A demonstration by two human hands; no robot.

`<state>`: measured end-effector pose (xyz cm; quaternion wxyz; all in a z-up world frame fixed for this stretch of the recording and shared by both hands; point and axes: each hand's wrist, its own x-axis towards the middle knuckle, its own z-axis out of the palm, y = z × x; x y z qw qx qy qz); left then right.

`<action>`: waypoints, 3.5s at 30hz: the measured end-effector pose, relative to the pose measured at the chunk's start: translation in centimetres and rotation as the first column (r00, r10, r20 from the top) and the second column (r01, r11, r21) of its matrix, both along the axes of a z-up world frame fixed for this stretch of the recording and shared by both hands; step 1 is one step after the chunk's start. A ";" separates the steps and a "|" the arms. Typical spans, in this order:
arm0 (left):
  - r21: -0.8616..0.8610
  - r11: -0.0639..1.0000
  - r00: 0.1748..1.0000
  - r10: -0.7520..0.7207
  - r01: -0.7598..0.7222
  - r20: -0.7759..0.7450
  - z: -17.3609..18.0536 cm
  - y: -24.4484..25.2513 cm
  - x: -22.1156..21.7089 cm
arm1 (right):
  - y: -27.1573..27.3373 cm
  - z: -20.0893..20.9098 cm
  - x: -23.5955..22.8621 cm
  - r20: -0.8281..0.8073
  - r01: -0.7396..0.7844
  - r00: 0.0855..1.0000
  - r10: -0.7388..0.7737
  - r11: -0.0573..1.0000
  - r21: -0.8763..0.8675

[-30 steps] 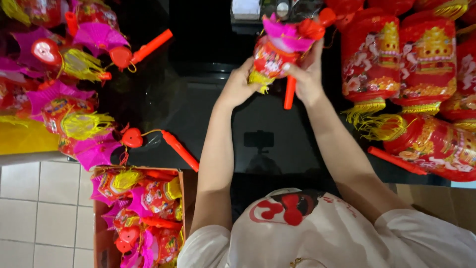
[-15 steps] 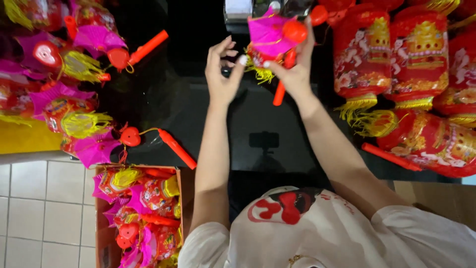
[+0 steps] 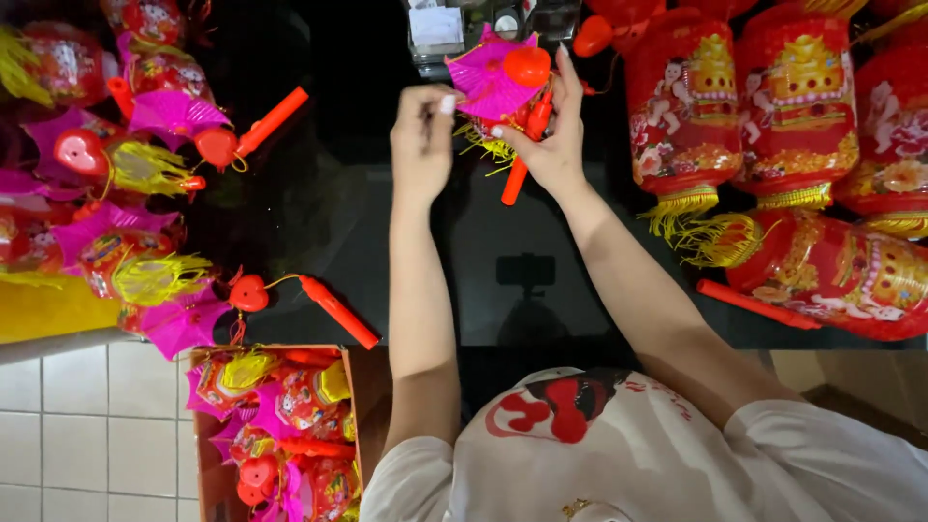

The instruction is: Assembling small decorative lanterns by attaching plastic handles to the lantern bodies.

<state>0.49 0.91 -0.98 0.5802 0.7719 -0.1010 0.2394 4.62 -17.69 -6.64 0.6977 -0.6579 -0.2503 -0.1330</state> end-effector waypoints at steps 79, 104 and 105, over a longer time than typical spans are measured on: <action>-0.670 0.558 0.783 -0.619 0.490 0.058 -6.6 1.5 1.5 | -2.5 1.4 1.6 -0.059 -0.733 0.629 0.776 0.616 0.287; -0.870 0.423 0.822 -0.568 0.254 -0.037 -9.8 0.9 2.2 | -3.2 0.7 1.4 -0.247 -0.540 0.721 0.648 0.748 0.387; -0.872 0.400 0.799 -0.602 0.283 -0.016 -10.3 1.1 2.2 | -3.3 0.9 1.2 -0.275 -0.521 0.725 0.631 0.765 0.380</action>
